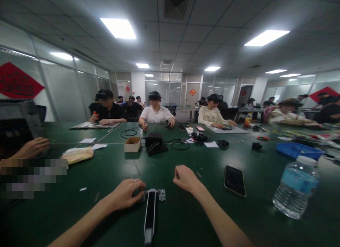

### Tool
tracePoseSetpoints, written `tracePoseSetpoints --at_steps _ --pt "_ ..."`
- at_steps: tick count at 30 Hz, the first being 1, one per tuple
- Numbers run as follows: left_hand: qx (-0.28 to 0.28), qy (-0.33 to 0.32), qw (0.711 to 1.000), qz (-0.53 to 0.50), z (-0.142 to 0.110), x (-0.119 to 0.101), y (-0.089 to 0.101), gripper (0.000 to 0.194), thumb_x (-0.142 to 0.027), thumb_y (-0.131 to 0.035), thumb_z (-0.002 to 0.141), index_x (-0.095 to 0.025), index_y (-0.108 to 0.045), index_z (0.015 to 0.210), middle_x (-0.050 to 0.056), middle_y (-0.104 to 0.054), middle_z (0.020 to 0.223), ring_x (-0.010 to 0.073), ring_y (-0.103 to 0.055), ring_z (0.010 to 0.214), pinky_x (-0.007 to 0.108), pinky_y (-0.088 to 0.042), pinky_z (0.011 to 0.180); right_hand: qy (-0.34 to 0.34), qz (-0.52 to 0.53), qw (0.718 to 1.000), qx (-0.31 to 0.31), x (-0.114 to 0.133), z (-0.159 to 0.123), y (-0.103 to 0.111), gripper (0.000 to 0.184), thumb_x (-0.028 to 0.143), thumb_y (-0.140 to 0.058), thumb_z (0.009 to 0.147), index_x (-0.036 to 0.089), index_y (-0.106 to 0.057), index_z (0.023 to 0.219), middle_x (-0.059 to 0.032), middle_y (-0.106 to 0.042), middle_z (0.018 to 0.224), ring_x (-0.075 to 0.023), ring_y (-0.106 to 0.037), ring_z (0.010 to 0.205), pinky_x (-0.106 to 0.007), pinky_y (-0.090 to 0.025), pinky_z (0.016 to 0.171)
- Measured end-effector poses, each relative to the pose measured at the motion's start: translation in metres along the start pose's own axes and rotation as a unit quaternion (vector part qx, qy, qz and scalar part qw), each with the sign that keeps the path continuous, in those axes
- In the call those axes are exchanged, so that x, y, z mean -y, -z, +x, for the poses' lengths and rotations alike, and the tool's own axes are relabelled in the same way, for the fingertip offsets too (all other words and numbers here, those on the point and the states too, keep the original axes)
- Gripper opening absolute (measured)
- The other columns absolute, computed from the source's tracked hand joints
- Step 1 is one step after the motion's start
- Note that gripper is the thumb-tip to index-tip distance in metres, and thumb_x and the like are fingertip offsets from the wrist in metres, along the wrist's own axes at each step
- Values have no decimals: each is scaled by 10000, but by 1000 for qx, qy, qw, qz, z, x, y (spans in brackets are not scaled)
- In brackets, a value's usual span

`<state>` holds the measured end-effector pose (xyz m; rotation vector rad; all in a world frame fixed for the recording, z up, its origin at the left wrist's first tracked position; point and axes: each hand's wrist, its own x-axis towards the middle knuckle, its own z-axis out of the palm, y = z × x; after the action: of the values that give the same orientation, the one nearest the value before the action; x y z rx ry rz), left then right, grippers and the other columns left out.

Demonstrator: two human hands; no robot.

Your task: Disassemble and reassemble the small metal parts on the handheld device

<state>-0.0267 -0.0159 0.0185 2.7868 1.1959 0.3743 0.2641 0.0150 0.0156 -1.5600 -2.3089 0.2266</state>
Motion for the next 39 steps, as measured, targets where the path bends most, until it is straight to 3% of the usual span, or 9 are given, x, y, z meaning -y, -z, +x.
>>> tracePoseSetpoints --at_steps 6,13,29,35,39 --pt "9 -2 1000 10 1 0 -1 148 -269 -486 879 -207 -605 941 22 -637 875 163 -584 768 254 -395 687 64 105 992 33 22 -5 -5 88 193 -572 772 163 -571 854 -29 -581 882 -146 -534 760 -253 -445 653" --pt "19 -2 999 26 3 0 -3 145 -257 -476 882 -206 -597 944 16 -634 878 162 -589 788 257 -402 703 121 98 988 22 15 0 -15 116 133 -551 757 149 -611 856 -17 -594 825 -118 -518 703 -227 -425 645" --pt "45 6 999 28 3 -7 4 171 -279 -457 898 -202 -599 954 26 -620 908 162 -575 801 259 -405 706 116 151 974 124 28 -5 -14 174 295 -599 847 161 -671 931 -22 -631 882 -129 -575 750 -224 -453 677" --pt "37 2 999 28 3 -6 2 147 -270 -473 885 -207 -589 950 16 -620 907 156 -572 780 255 -408 689 105 150 973 138 35 -9 -13 175 283 -574 868 172 -667 966 -27 -632 956 -142 -590 829 -230 -463 712" --pt "35 -3 999 33 4 -6 0 144 -259 -469 883 -206 -586 947 16 -622 900 156 -574 774 253 -409 684 131 131 974 129 34 -7 -14 192 289 -543 890 173 -679 960 -34 -645 932 -150 -590 838 -247 -460 758"
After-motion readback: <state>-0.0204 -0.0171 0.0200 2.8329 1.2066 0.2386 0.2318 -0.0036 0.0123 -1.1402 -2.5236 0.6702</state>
